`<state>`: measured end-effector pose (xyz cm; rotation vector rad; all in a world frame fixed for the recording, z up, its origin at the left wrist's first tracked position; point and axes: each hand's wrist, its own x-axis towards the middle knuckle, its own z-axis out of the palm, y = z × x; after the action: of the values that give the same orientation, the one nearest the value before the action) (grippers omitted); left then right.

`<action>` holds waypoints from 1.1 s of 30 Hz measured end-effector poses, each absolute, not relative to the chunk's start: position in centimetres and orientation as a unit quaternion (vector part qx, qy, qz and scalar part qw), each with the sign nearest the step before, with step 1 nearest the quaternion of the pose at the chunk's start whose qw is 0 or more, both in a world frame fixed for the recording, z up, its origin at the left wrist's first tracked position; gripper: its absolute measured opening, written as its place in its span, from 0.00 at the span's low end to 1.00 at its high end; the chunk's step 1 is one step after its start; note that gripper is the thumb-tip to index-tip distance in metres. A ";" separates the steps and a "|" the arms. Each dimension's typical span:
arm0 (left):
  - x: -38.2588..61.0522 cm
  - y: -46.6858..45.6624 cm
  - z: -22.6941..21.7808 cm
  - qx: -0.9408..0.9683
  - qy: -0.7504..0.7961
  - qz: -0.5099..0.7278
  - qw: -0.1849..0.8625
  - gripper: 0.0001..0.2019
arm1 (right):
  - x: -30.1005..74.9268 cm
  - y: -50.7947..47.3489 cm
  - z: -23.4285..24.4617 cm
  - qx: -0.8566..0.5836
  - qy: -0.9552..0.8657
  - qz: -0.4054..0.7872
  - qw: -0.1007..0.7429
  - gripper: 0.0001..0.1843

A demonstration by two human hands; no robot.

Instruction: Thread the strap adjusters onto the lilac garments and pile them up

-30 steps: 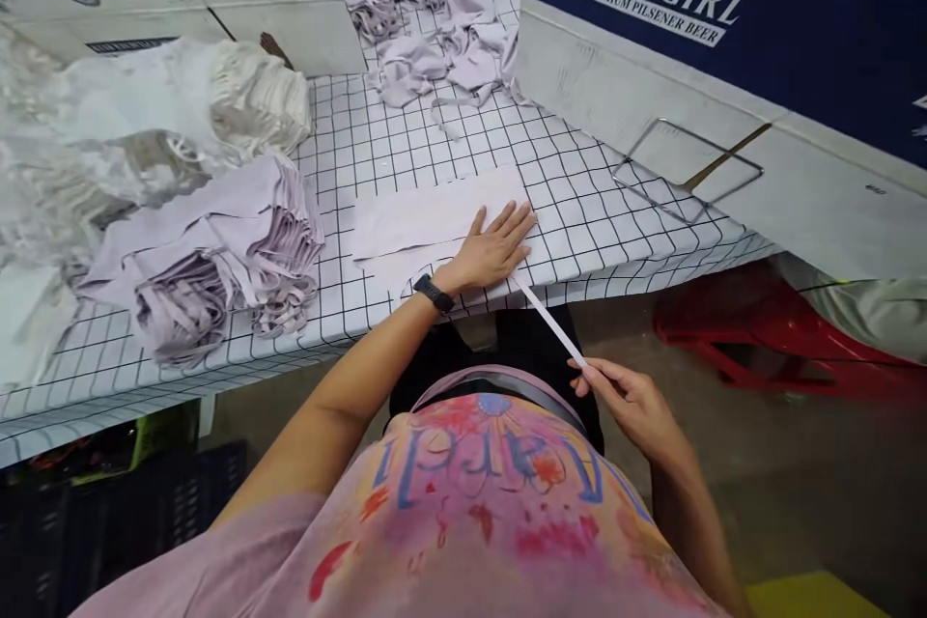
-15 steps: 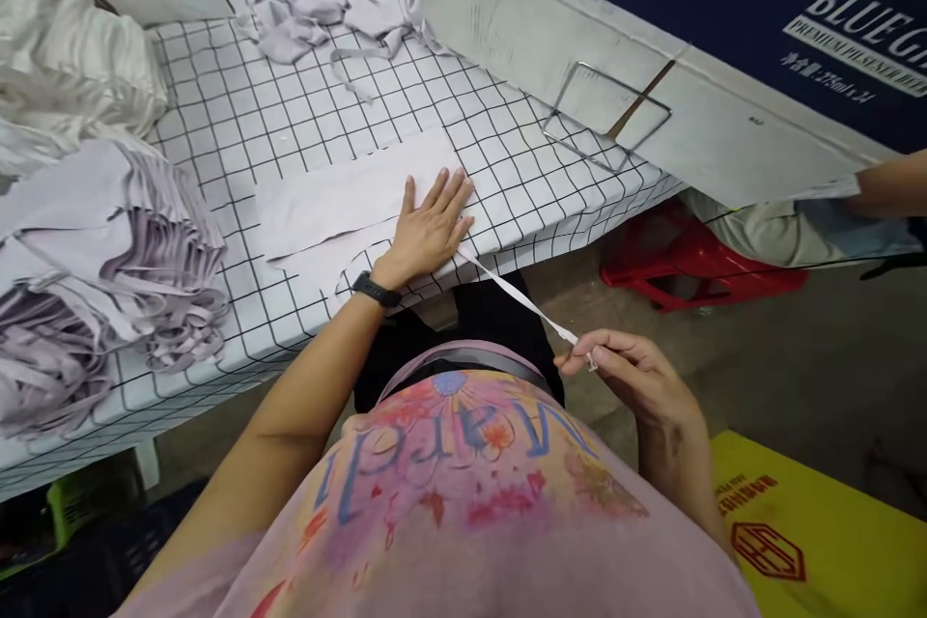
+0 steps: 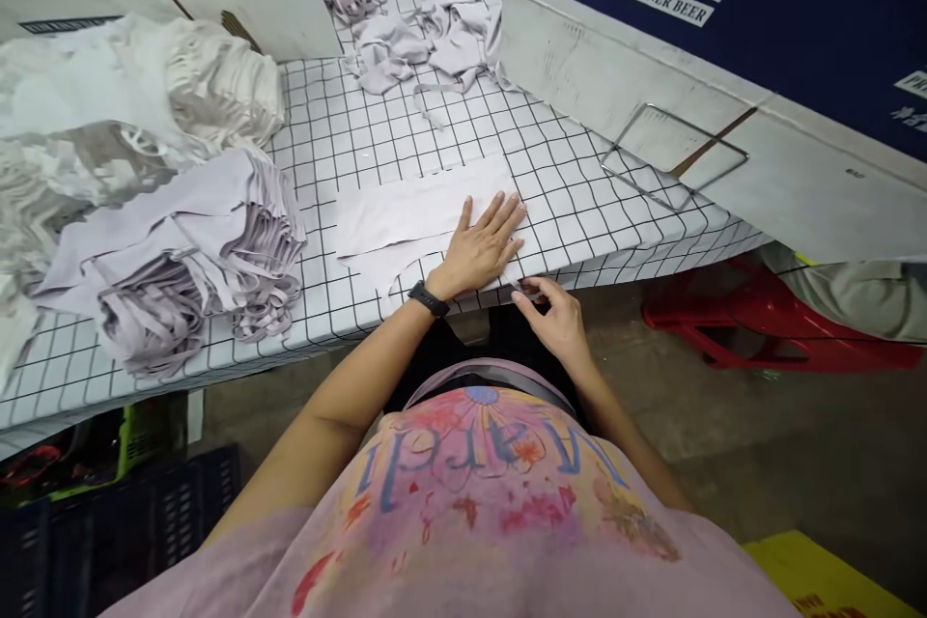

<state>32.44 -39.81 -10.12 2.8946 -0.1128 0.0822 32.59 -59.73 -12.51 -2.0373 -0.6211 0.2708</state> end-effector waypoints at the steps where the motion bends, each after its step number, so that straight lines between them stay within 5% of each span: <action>1: 32.4 -39.8 -10.1 0.991 -0.038 0.029 0.121 0.29 | 32.6 -59.2 -12.5 -0.836 -0.255 0.112 0.473 0.15; 10: 32.7 -38.2 -8.6 0.970 -0.046 -0.040 0.236 0.29 | 31.3 -60.6 -11.6 -0.765 -0.195 0.285 0.544 0.23; 16: 32.6 -38.7 -9.7 0.982 -0.047 0.007 0.183 0.28 | 32.3 -58.1 -13.3 -0.755 -0.184 0.291 0.559 0.30; 21: 32.6 -39.0 -10.6 0.987 -0.050 0.022 0.152 0.28 | 32.3 -57.7 -13.1 -0.712 -0.187 0.318 0.597 0.24; 33: 32.4 -39.4 -10.5 0.989 -0.044 0.042 0.136 0.29 | 31.2 -60.4 -10.3 -0.754 -0.213 0.329 0.528 0.21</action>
<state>32.40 -39.43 -10.48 2.8629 -0.1288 0.1212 31.23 -60.45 -10.28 -1.8010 -0.5081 0.7864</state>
